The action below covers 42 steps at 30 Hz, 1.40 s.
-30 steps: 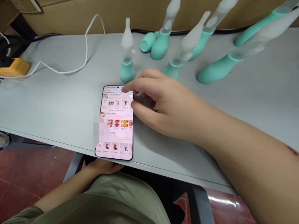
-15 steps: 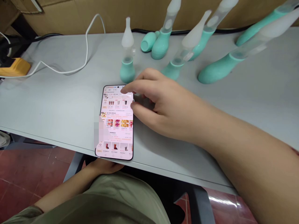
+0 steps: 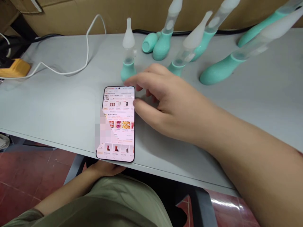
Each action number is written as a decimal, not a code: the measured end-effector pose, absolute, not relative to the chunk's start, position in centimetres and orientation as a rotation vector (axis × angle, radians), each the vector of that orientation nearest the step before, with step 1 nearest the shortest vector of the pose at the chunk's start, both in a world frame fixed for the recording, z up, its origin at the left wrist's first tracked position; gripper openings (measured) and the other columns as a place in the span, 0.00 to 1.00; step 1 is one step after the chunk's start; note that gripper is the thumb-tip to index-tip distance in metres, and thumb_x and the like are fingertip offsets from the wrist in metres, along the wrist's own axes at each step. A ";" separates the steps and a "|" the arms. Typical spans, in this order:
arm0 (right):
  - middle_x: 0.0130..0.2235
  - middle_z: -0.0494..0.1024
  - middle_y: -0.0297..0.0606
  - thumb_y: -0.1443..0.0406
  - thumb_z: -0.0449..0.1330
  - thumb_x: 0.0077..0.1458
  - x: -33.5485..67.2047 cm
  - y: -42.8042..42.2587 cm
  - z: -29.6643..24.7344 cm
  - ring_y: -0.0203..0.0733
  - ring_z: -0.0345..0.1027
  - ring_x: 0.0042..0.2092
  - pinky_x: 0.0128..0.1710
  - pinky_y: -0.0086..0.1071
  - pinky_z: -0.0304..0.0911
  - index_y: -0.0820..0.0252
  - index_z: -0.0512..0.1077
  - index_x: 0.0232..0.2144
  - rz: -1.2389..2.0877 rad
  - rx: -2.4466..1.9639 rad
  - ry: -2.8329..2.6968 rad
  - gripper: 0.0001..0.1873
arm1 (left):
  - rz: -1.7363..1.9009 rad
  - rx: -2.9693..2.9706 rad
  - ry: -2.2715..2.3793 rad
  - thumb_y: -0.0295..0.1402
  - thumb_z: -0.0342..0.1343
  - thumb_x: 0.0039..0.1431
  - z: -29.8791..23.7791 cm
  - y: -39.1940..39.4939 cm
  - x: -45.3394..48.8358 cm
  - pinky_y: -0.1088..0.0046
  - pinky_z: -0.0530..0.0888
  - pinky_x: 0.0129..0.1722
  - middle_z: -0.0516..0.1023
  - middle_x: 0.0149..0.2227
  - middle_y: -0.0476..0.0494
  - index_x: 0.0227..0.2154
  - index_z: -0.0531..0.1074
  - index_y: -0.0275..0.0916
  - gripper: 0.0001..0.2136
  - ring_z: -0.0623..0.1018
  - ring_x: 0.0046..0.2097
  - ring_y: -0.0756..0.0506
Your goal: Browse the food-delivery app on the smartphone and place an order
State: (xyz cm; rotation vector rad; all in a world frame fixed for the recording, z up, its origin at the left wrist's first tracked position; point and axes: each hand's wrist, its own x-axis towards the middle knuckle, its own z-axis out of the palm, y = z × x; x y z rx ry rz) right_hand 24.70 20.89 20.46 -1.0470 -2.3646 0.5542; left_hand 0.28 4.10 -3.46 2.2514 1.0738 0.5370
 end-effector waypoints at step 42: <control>0.45 0.77 0.42 0.58 0.60 0.62 24.3 20.6 21.0 0.50 0.74 0.41 0.27 0.42 0.69 0.47 0.80 0.48 0.735 -0.993 -2.395 0.14 | 0.552 2.295 1.071 0.37 0.58 0.70 -2.8 4.5 0.3 0.59 0.77 0.66 0.80 0.63 0.40 0.65 0.73 0.42 0.22 0.79 0.64 0.37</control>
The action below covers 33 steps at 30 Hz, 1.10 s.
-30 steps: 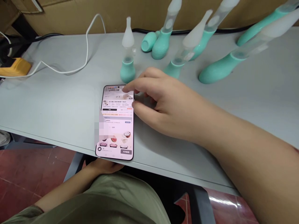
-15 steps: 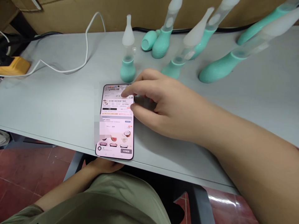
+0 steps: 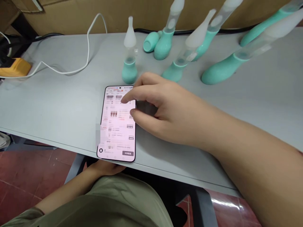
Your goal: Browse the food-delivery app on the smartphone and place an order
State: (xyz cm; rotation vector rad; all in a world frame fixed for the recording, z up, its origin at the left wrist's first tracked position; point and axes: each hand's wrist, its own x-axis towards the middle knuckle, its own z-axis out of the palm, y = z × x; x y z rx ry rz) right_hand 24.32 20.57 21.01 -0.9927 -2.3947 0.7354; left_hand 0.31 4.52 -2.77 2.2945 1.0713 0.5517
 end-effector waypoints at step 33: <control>0.40 0.78 0.38 0.65 0.62 0.58 24.5 20.8 21.0 0.45 0.75 0.37 0.33 0.43 0.74 0.42 0.86 0.38 0.834 -0.776 -2.421 0.14 | 0.525 2.276 1.100 0.38 0.61 0.67 -2.8 4.4 0.4 0.56 0.76 0.66 0.82 0.60 0.42 0.64 0.74 0.46 0.23 0.78 0.64 0.36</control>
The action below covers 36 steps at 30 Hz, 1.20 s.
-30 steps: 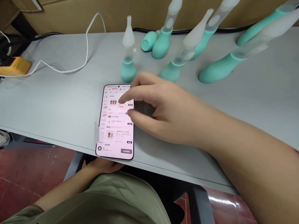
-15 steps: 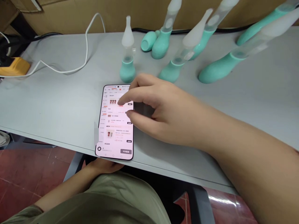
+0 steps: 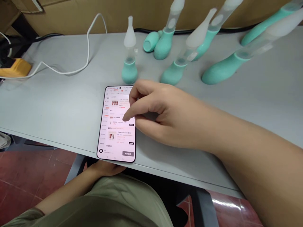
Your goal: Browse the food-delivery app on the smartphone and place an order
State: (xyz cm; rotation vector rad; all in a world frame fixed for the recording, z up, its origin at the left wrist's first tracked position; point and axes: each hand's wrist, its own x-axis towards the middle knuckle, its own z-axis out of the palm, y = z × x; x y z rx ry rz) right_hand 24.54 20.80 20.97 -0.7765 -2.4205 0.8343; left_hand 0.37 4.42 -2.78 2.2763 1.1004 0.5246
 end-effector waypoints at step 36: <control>0.40 0.81 0.35 0.62 0.60 0.62 24.7 21.1 21.0 0.42 0.74 0.37 0.34 0.41 0.65 0.49 0.82 0.40 0.579 -1.037 -2.379 0.10 | 0.577 2.263 1.099 0.41 0.59 0.69 -3.2 4.3 0.2 0.62 0.79 0.62 0.85 0.55 0.44 0.60 0.78 0.45 0.19 0.80 0.63 0.38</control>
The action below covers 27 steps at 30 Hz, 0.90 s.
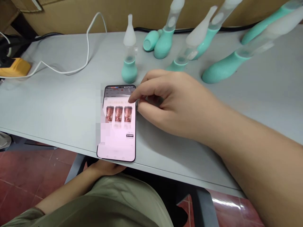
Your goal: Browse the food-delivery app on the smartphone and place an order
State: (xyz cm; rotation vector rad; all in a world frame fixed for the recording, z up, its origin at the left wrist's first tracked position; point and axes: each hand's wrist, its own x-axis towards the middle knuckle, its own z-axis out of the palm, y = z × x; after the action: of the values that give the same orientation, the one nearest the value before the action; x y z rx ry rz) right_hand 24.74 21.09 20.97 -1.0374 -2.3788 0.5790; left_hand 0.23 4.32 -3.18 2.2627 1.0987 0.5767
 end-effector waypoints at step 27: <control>0.49 0.72 0.44 0.59 0.61 0.63 24.9 20.5 20.6 0.49 0.73 0.46 0.35 0.41 0.76 0.50 0.75 0.57 0.762 -0.754 -2.512 0.20 | 0.553 2.296 1.073 0.39 0.60 0.69 -2.8 4.6 0.3 0.58 0.77 0.65 0.80 0.62 0.42 0.66 0.72 0.45 0.25 0.77 0.65 0.37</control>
State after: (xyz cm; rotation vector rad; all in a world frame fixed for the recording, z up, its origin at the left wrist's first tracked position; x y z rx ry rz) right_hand 24.85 20.55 20.63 -0.7538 -2.5119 0.7623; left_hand 0.29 4.57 -2.79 2.2964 1.0734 0.5529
